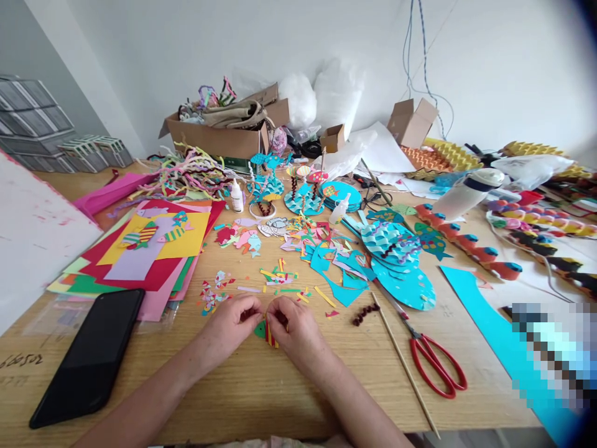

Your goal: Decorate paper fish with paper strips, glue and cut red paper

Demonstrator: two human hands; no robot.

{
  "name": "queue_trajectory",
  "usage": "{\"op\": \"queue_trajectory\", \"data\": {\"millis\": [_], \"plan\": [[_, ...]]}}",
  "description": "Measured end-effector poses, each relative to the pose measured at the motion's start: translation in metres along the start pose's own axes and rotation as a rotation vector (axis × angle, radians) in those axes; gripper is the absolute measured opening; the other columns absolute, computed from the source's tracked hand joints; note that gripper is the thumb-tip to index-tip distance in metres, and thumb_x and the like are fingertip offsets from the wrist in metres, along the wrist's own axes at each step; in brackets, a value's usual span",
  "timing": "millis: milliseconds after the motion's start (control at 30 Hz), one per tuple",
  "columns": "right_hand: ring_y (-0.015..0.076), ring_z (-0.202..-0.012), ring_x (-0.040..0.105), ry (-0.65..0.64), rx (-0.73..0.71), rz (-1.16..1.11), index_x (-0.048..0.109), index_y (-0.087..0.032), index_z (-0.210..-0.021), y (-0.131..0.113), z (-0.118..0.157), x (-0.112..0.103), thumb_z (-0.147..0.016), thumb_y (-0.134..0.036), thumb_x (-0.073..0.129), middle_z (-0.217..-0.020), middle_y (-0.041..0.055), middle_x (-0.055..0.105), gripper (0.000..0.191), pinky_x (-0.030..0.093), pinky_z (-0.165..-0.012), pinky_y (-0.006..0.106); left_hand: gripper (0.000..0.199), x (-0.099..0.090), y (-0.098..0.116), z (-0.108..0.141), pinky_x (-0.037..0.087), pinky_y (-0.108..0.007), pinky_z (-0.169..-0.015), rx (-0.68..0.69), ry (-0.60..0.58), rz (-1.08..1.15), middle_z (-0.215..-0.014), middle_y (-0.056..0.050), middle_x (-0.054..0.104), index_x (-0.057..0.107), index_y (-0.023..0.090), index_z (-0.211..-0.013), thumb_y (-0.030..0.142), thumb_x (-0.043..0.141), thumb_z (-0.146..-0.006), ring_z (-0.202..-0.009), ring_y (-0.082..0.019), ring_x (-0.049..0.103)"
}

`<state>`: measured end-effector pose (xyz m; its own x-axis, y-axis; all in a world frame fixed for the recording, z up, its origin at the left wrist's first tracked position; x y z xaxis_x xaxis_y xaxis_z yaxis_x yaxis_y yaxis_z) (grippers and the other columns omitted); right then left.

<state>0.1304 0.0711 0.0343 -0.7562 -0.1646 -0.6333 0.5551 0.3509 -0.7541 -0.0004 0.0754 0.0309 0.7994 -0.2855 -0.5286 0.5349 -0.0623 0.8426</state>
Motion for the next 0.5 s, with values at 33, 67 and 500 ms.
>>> {"op": "queue_trajectory", "data": {"millis": [33, 67, 500], "plan": [[0.0119, -0.057, 0.049, -0.002, 0.001, -0.003, 0.05, -0.019, -0.065, 0.0, 0.0, -0.001, -0.074, -0.007, 0.05, -0.061, -0.0013, 0.054, 0.015, 0.035, -0.054, 0.021, 0.012, 0.0, -0.001, -0.001, 0.041, -0.026, -0.064, -0.005, -0.012, -0.001, -0.068, 0.0, 0.058, 0.055, 0.02, -0.064, 0.026, 0.047, -0.07, -0.068, -0.017, 0.053], [0.0121, -0.058, 0.05, 0.0, 0.001, -0.007, 0.051, -0.019, -0.066, 0.0, 0.0, -0.004, -0.075, -0.008, 0.049, -0.062, -0.001, 0.055, 0.014, 0.036, -0.055, 0.021, 0.013, 0.0, -0.002, -0.001, 0.041, -0.026, -0.063, -0.012, -0.026, -0.003, -0.067, 0.0, 0.058, 0.055, 0.019, -0.064, 0.027, 0.047, -0.071, -0.067, -0.017, 0.053], [0.0138, -0.063, 0.054, 0.032, 0.075, 0.107, 0.052, -0.018, -0.07, 0.04, 0.03, -0.049, -0.083, -0.014, 0.043, -0.067, 0.0018, 0.059, 0.017, 0.037, -0.057, 0.022, 0.012, 0.006, -0.016, -0.008, 0.033, -0.023, -0.057, -0.122, -0.189, -0.218, -0.06, 0.003, 0.056, 0.054, 0.019, -0.06, 0.019, 0.046, -0.07, -0.062, -0.015, 0.051]]}}
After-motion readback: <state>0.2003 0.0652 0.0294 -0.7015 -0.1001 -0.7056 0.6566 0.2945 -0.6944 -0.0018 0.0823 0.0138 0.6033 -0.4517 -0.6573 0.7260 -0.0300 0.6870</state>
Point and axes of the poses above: each hand's wrist, its own z-axis away from the middle knuckle, its own x-axis out of the palm, y = z × x, the point moved 4 cm from there along -z, towards the middle knuckle
